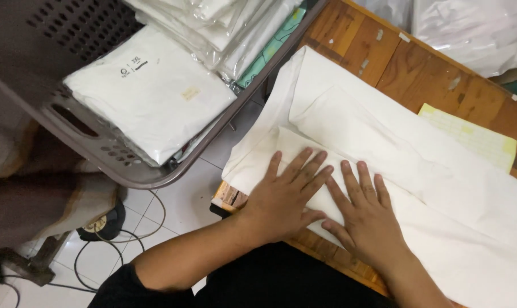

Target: Folding a white t-shirt and placing it into a clear plastic packaging bag on a wooden workbench.

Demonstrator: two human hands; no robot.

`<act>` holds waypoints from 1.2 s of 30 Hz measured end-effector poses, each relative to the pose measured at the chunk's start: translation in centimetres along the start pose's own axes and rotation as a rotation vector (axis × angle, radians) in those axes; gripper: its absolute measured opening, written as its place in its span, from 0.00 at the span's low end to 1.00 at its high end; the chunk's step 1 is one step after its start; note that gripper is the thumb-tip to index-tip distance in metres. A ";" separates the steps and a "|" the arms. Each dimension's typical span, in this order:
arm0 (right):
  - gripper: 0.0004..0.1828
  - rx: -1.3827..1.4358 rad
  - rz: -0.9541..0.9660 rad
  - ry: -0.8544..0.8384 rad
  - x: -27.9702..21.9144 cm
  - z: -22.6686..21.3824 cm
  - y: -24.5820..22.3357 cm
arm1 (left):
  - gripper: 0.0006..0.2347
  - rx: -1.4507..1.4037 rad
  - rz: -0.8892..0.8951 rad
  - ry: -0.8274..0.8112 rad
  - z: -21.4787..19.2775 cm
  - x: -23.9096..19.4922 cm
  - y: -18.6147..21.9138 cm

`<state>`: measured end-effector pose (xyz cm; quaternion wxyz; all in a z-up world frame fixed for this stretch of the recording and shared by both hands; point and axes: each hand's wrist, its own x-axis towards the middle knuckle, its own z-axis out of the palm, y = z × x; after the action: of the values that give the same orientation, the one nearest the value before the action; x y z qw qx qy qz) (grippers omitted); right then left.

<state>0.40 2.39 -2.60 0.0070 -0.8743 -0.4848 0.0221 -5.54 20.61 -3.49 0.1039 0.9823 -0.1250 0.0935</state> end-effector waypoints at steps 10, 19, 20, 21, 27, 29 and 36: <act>0.20 0.166 0.052 0.435 5.3 -2.0 4.3 | 0.23 -0.003 -0.029 0.022 -1.0 2.1 0.0; 0.17 0.177 -0.001 0.314 9.8 -1.3 2.6 | 0.31 0.080 -0.182 -0.208 0.0 0.1 -0.3; 0.17 0.178 0.001 0.310 9.8 -1.3 2.6 | 0.31 0.077 -0.182 -0.211 0.0 0.0 -0.3; 0.16 0.159 -0.006 0.311 9.7 -1.3 2.5 | 0.31 0.065 -0.190 -0.212 0.0 0.0 -0.2; 0.16 0.066 0.035 0.241 9.0 -0.9 2.3 | 0.28 -0.084 -0.096 -0.164 -0.9 0.8 -0.7; 0.19 0.066 0.099 0.150 8.8 -0.6 2.2 | 0.27 -0.116 -0.053 -0.137 -0.8 0.7 -0.6; 0.09 0.098 0.264 0.398 8.6 -2.0 2.5 | 0.26 -0.124 -0.068 -0.159 -0.9 2.0 -0.8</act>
<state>7.16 8.41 -0.99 0.1418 -0.9158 -0.3538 -0.1265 -3.58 21.17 -2.39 0.1575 0.9819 -0.1050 0.0037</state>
